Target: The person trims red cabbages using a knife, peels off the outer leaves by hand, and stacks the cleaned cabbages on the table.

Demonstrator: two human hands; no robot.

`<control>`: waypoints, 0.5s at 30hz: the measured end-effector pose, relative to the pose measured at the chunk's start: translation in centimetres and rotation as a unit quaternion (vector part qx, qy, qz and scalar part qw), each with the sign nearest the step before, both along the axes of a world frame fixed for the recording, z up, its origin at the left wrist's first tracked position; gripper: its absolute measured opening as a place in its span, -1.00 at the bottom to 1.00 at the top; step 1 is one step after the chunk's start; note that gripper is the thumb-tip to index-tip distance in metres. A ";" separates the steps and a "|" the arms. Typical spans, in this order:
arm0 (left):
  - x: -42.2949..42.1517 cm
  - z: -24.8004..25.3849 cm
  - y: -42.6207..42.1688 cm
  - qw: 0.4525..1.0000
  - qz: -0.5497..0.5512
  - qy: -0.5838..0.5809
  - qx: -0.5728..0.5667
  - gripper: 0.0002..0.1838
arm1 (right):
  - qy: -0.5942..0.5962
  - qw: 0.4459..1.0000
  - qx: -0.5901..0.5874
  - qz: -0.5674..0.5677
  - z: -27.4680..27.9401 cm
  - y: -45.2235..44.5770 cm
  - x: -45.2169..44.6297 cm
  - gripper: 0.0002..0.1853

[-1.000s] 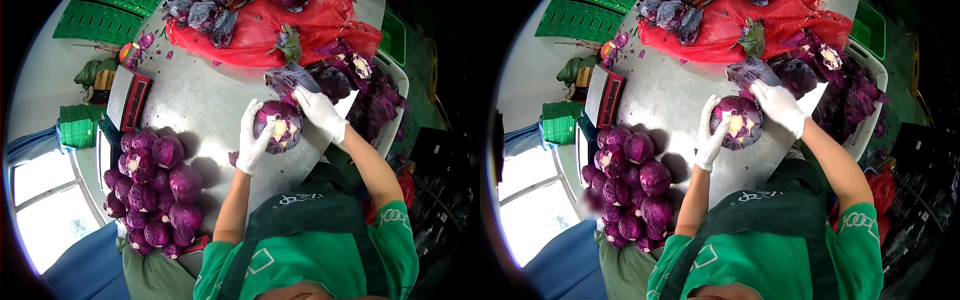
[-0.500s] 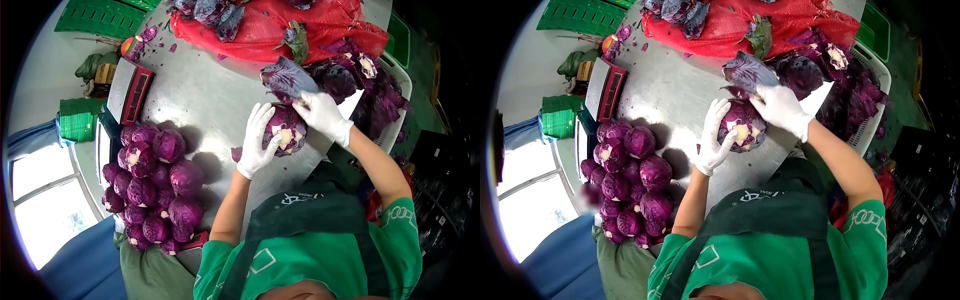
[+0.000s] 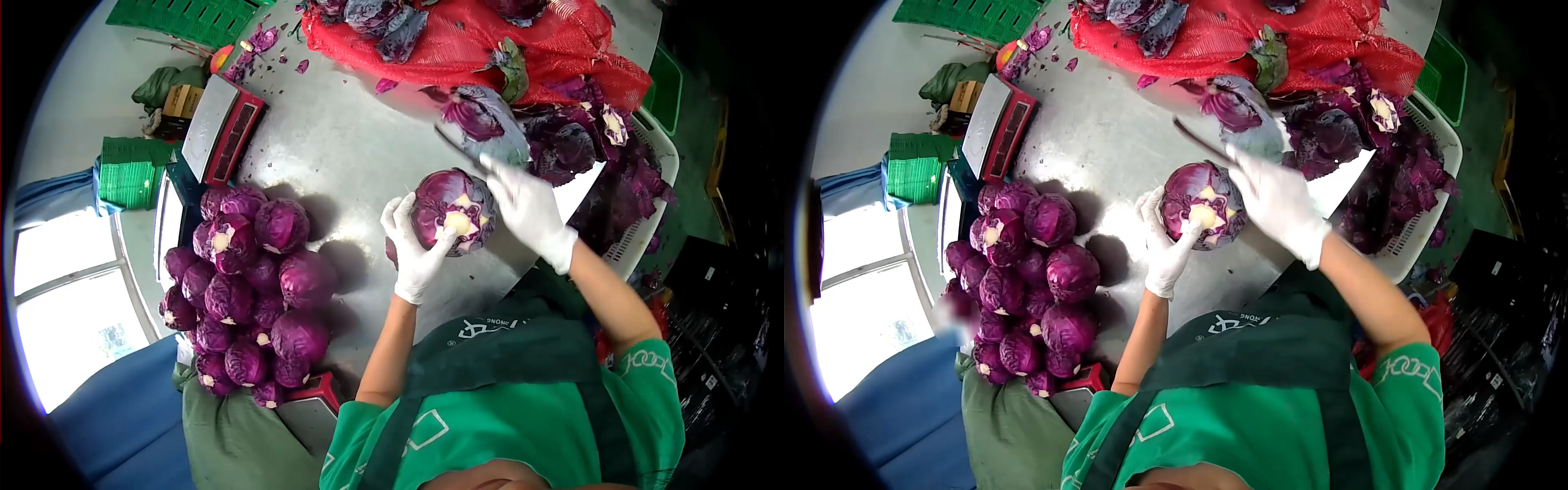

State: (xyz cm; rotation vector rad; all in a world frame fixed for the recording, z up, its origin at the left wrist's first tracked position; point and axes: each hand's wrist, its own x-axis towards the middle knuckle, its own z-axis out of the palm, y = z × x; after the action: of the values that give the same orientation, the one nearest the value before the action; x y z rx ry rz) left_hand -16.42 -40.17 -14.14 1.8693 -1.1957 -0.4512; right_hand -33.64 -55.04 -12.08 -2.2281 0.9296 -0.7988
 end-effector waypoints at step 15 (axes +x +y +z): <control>0.5 0.4 -2.9 0.972 -0.052 0.230 0.017 -0.13 | 0.163 0.978 -0.040 0.122 0.0 -0.5 -0.6 -0.42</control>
State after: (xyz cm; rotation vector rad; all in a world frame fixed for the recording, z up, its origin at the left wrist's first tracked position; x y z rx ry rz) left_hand -15.89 -43.07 -13.75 1.6127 -0.9743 -0.9125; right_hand -34.21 -55.49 -12.08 -2.5305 0.7552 -0.3713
